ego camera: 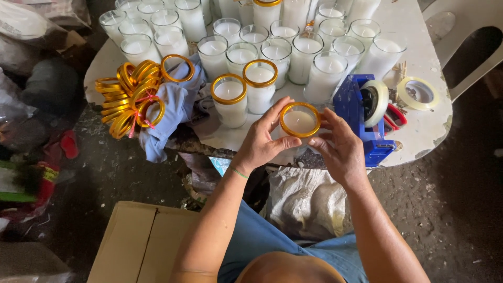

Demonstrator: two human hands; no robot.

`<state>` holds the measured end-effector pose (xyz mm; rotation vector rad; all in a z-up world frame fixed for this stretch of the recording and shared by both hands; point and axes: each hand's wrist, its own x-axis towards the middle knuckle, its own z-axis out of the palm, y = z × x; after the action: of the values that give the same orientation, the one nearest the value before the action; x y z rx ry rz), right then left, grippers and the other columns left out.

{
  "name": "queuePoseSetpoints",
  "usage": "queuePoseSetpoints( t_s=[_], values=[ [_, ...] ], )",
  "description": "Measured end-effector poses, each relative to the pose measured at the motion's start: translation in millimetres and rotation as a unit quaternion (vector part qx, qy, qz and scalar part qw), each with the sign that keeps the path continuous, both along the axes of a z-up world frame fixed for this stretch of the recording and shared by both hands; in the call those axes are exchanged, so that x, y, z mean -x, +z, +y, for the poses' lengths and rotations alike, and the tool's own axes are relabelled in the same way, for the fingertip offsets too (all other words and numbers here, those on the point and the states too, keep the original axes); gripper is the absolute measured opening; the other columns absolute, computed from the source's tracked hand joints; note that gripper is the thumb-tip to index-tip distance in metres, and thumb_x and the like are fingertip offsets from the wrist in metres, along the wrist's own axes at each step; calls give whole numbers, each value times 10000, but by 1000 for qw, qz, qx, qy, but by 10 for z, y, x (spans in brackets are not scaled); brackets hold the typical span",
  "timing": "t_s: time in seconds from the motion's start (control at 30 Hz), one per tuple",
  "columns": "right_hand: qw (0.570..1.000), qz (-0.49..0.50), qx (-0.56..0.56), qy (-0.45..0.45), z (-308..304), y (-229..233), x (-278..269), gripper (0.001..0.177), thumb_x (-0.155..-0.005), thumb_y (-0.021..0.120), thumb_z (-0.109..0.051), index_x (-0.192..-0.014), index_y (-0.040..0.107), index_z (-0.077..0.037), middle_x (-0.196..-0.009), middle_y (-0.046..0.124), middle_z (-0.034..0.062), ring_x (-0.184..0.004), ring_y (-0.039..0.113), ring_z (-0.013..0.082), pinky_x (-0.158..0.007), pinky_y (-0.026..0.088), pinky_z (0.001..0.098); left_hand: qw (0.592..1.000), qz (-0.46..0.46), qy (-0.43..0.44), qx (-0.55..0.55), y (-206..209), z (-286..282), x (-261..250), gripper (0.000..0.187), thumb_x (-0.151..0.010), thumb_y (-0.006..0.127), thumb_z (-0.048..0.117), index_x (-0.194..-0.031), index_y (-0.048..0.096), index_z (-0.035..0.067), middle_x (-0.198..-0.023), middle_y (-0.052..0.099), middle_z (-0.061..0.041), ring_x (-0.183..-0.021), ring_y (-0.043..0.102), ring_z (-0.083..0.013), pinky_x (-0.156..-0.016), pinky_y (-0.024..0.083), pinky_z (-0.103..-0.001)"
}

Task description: The person places gold rings around the rims of white candles, secures them with clear tape, and trims excess tape using scissors. The person handles multiple candles one at a time and places finished units on the table.

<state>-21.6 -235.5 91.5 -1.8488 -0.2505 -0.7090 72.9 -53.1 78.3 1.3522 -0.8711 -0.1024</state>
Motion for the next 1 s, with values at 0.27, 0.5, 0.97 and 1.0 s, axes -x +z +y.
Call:
queuePoseSetpoints(
  t_s=[0.27, 0.5, 0.97, 1.0],
  values=[
    [956, -47, 206, -203, -645, 366, 567, 261, -962, 748, 75, -1190, 622, 52, -1189, 667, 194, -1107, 673, 364, -960, 523, 456, 983, -72, 155, 67, 129, 21, 391, 800, -909, 792, 299, -1544, 397, 12, -1543, 497, -170, -1412, 508, -282, -1205, 420, -448],
    [953, 233, -115, -159, -1113, 272, 340, 303, -906, 711, -15, -1197, 637, -53, -988, 729, 111, -865, 775, 214, -808, 585, 295, 990, -123, -62, -13, 209, -553, 1036, 282, -930, 756, 179, -1152, 639, 52, -1053, 711, -89, -912, 695, -222, -873, 559, -329],
    [943, -57, -242, -222, -36, 362, 2245, 176, -861, 505, -215, -778, 365, -148, -722, 276, 7, -553, 299, 143, -655, 365, 367, 916, 371, -150, 22, -276, -1598, 980, 628, -965, 503, 579, -1168, 741, 35, -1172, 758, -144, -1062, 715, -205, -815, 528, -256],
    [942, -100, -260, -186, 6, 254, 2381, 373, -1089, 595, -420, -813, 563, -170, -636, 466, -21, -482, 464, 125, -677, 572, 360, 912, 390, -129, 23, -258, -1624, 1012, 595, -962, 528, 548, -1147, 748, 27, -1150, 766, -155, -1060, 723, -213, -799, 542, -256]
  ],
)
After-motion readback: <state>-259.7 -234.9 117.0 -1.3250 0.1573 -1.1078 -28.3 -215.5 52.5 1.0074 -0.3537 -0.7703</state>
